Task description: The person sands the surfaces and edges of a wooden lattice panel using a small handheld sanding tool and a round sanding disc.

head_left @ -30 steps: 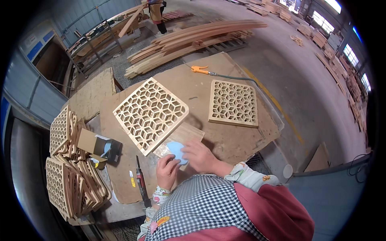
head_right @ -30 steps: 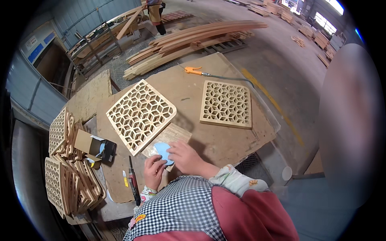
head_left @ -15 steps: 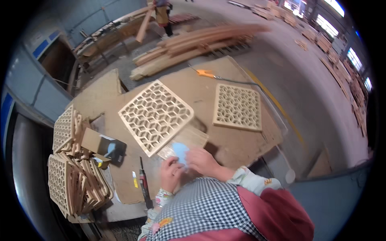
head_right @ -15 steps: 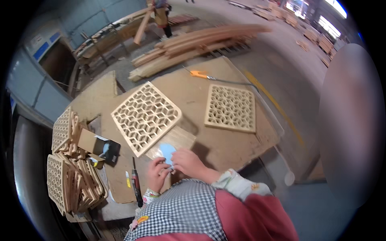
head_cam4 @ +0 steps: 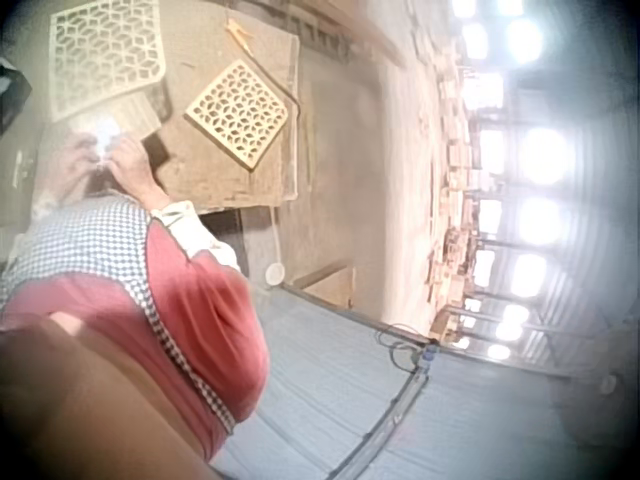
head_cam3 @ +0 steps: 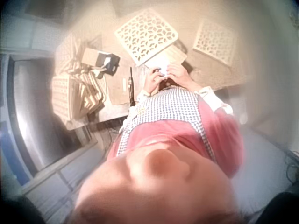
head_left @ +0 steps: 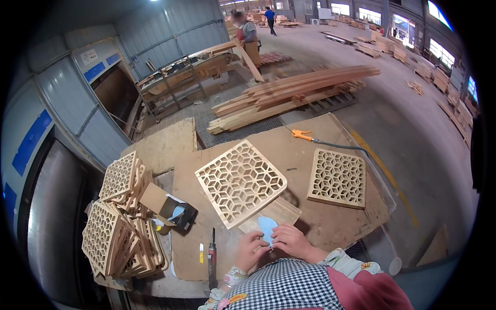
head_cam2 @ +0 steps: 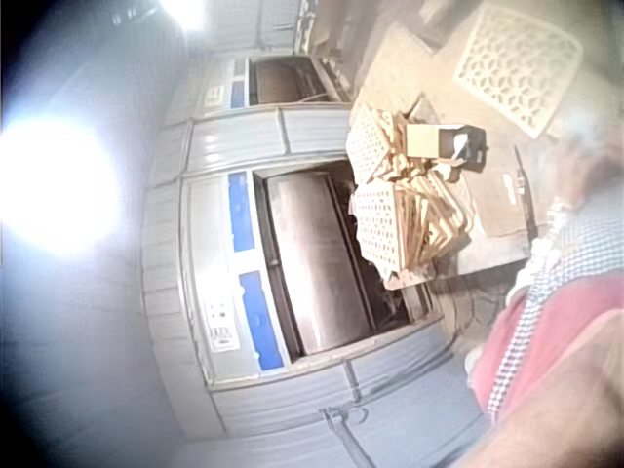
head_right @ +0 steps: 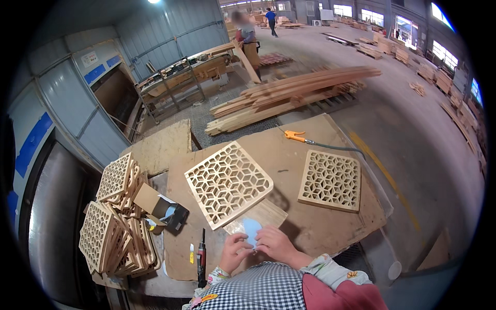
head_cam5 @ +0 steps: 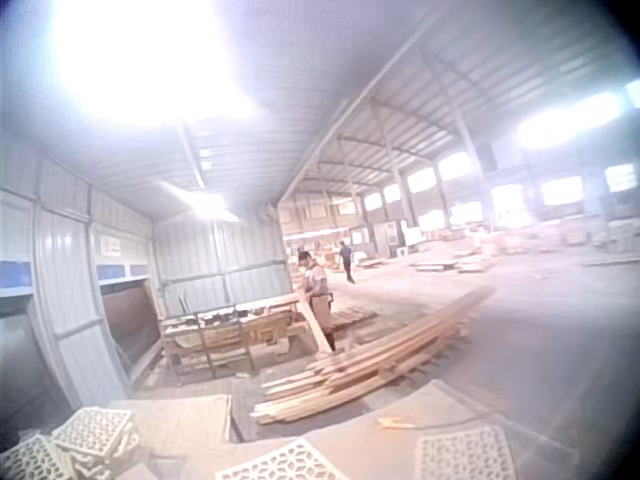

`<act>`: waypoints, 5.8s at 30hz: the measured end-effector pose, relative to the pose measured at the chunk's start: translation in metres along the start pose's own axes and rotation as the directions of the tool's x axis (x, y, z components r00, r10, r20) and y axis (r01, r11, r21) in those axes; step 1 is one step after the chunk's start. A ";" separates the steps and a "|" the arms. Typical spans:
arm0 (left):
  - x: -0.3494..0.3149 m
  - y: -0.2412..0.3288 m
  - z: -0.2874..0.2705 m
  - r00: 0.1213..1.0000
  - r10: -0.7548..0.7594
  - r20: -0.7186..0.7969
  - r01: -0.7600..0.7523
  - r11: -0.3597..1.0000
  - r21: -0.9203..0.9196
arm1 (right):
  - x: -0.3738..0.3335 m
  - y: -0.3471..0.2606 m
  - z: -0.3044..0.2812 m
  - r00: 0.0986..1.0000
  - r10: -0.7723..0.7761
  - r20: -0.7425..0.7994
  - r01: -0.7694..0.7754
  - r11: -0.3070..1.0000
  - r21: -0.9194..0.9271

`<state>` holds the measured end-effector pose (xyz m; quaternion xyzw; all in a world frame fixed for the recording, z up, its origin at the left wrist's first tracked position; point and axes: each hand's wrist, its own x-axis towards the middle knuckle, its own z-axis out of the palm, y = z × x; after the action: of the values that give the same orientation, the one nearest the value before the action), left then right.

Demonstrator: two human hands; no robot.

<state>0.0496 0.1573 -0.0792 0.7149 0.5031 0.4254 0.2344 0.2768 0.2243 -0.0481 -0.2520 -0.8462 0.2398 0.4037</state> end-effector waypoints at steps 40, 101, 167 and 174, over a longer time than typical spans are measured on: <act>-0.004 0.018 0.021 0.989 -0.056 -0.137 0.073 0.989 0.129 | -0.007 -0.002 0.006 0.989 0.148 0.031 -0.140 0.975 -0.175; -0.007 0.024 0.034 0.972 -0.111 -0.206 0.146 0.976 0.165 | -0.004 -0.001 0.002 0.972 0.211 0.100 -0.195 0.969 -0.154; -0.015 0.001 0.025 0.677 -0.683 0.275 0.682 0.440 -0.585 | 0.009 0.026 -0.007 0.882 0.428 0.198 -0.328 0.858 -0.395; -0.010 0.000 0.018 0.630 -0.692 0.352 0.750 0.427 -0.504 | 0.008 0.030 -0.007 0.862 0.447 0.238 -0.320 0.845 -0.428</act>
<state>0.0628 0.1495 -0.0927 0.3319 0.5824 0.3880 0.6325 0.2849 0.2528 -0.0582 -0.4469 -0.8623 0.1895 0.1443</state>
